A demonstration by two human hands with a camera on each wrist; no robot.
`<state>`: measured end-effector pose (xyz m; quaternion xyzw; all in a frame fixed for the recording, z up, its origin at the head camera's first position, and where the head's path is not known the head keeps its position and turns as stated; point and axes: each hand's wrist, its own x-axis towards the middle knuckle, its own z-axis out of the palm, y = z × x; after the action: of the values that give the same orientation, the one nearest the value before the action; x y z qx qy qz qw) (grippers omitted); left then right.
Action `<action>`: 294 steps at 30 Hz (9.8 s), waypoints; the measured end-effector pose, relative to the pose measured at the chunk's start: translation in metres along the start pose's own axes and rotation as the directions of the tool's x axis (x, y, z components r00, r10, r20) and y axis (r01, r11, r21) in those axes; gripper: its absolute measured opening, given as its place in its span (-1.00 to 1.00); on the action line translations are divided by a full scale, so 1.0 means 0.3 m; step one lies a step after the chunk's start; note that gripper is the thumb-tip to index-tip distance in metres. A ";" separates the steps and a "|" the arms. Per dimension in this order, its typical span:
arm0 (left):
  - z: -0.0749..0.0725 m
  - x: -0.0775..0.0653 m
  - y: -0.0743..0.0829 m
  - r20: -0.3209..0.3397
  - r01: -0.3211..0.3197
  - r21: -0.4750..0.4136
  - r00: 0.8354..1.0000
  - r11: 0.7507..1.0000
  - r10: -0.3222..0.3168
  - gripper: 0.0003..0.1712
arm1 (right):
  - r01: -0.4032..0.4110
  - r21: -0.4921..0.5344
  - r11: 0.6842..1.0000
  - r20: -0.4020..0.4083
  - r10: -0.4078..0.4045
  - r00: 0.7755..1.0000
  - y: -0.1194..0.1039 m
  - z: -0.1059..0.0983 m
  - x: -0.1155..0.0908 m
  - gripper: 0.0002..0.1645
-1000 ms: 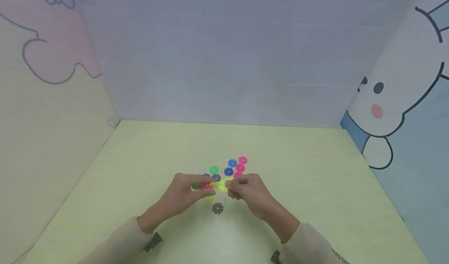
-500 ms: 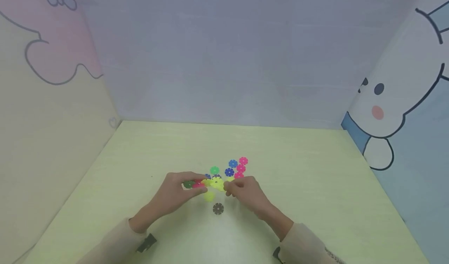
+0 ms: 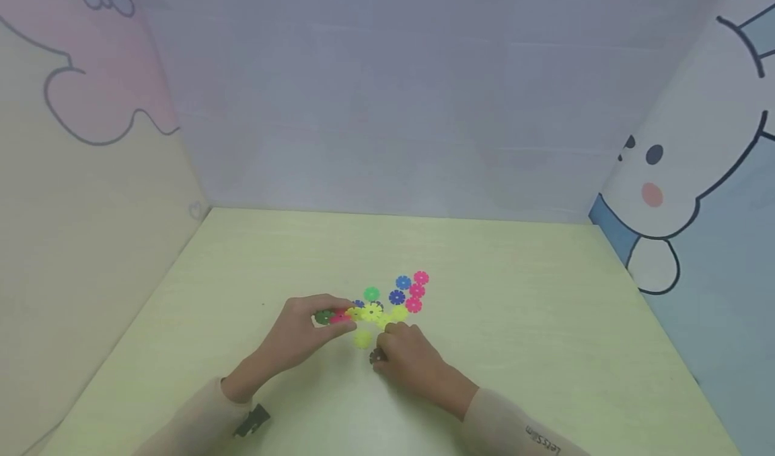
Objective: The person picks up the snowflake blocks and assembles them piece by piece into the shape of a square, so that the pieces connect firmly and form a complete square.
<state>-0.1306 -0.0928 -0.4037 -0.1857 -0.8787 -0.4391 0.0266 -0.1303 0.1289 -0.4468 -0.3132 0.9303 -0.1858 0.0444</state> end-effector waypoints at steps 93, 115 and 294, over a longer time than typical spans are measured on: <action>0.021 0.008 0.026 0.035 0.025 -0.105 0.999 0.994 -0.021 -0.61 | 0.186 0.508 0.841 -0.460 0.083 0.884 0.010 -0.128 -0.056 -0.87; -0.034 0.037 0.042 0.141 -0.108 -0.006 0.984 0.994 0.108 -0.75 | 0.144 0.495 0.857 -0.343 0.041 0.938 0.024 -0.182 -0.035 -0.93; -0.054 0.017 0.035 0.113 -0.113 -0.113 0.986 0.987 0.126 -0.75 | 0.119 0.490 0.864 -0.375 0.085 0.923 0.007 -0.194 -0.037 -0.91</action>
<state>-0.1337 -0.0983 -0.3847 -0.2653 -0.8413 -0.4708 -0.0097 -0.1341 0.1557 -0.3940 -0.2565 0.8367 -0.4801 -0.0603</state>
